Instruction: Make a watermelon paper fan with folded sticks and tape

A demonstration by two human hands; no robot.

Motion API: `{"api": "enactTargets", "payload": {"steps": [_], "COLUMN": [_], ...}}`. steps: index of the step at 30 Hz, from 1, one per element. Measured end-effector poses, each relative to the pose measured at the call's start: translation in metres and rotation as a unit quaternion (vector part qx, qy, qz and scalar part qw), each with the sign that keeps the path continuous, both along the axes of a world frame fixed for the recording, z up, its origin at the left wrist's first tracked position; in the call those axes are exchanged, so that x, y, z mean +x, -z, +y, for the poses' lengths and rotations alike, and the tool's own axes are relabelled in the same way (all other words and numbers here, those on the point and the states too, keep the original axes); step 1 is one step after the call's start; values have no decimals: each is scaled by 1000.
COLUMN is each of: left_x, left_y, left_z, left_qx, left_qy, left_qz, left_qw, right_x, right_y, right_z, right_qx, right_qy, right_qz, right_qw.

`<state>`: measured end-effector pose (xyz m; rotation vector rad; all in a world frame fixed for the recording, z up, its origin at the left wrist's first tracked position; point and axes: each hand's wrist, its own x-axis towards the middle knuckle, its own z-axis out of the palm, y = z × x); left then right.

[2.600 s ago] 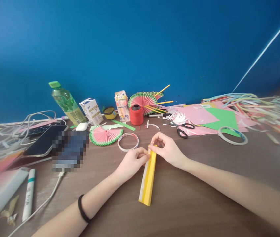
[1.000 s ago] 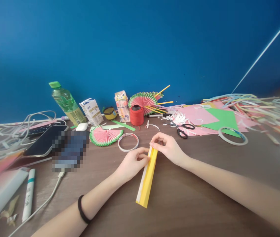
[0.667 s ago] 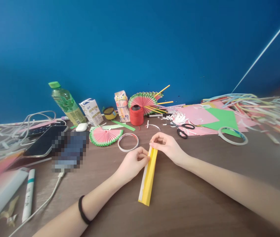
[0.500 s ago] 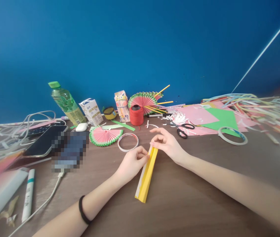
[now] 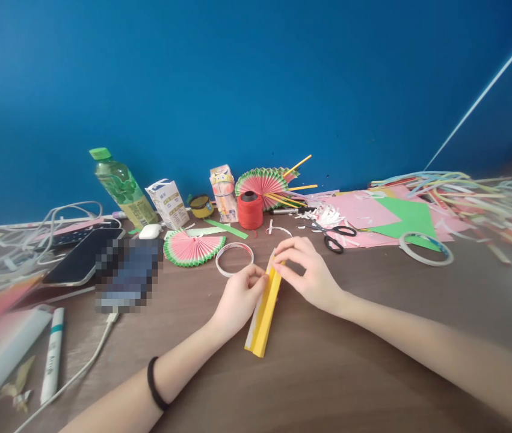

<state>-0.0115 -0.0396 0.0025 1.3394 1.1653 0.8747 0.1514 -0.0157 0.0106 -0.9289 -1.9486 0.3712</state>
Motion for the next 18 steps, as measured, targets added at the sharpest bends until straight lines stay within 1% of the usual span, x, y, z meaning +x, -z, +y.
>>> {"api": "enactTargets", "payload": {"steps": [2,7,13,18], "left_x": [0,-2,-2,0], "left_y": [2,3,0,-1], "left_z": [-1,-1,-4,-7], "left_qx": [11,61,61,92], "left_qy": [-1,-13,12,-9], "left_qz": [4,25,16,67], "left_qw": [1000,998,998,993], "right_x": [-2,-5,-6,-6], "right_y": [0,2,-1,-3], "right_z": [-3,-5,-7,-9], "right_qx": [8,12,59,85], "right_qy": [-4,23,43,29], "right_qz": [-35,-71,-101,-107], "right_qw": [999,997,992,990]}}
